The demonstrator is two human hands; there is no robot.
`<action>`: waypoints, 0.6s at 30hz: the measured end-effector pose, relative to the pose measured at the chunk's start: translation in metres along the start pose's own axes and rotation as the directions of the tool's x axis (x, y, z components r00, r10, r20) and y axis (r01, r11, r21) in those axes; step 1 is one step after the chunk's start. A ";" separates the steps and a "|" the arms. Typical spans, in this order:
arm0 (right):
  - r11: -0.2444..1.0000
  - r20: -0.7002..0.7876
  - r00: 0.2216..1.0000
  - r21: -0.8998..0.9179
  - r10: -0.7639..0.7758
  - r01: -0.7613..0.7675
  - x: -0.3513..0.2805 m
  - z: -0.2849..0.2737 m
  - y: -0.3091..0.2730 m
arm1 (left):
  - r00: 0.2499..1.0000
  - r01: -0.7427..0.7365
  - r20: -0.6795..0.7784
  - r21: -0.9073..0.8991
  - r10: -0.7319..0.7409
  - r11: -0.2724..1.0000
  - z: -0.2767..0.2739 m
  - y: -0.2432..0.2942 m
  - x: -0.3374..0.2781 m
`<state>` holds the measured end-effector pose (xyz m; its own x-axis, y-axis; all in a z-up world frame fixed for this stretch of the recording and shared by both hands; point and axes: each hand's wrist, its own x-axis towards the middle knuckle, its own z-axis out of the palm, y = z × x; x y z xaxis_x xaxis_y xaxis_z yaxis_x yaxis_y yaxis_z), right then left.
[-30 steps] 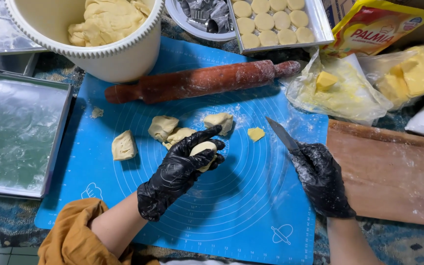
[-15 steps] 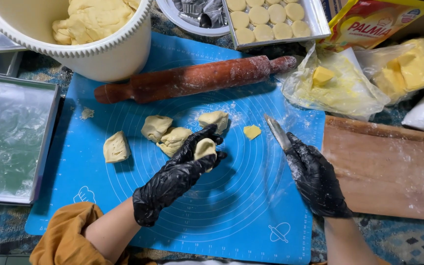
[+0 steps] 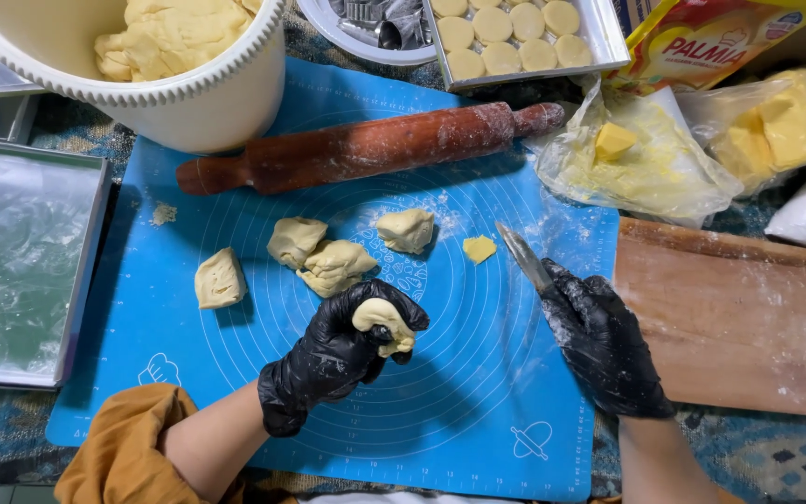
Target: Cutting small portions of dough with a knife and shaping them into balls on a silicone pastry mat.
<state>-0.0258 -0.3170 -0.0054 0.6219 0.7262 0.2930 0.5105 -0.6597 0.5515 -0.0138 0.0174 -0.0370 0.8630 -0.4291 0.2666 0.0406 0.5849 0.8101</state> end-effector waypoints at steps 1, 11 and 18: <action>1.000 -0.001 1.000 0.000 0.000 0.000 0.001 0.003 -0.001 | 1.000 -0.001 0.000 0.001 0.001 1.000 0.000 0.003 0.002; 0.908 0.007 0.978 0.371 0.209 -0.197 0.006 0.022 -0.001 | 0.842 0.340 -0.416 -0.084 -0.343 0.937 0.040 0.044 0.039; 0.703 0.086 0.925 0.625 0.370 -0.340 0.005 0.024 -0.005 | 0.807 0.366 -0.469 -0.079 -0.359 0.927 0.032 0.029 0.029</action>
<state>-0.0111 -0.3151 -0.0250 0.8153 0.4106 0.4082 0.5187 -0.8313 -0.1998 -0.0038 -0.0004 0.0114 0.9181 -0.2331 -0.3205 0.3935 0.4396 0.8074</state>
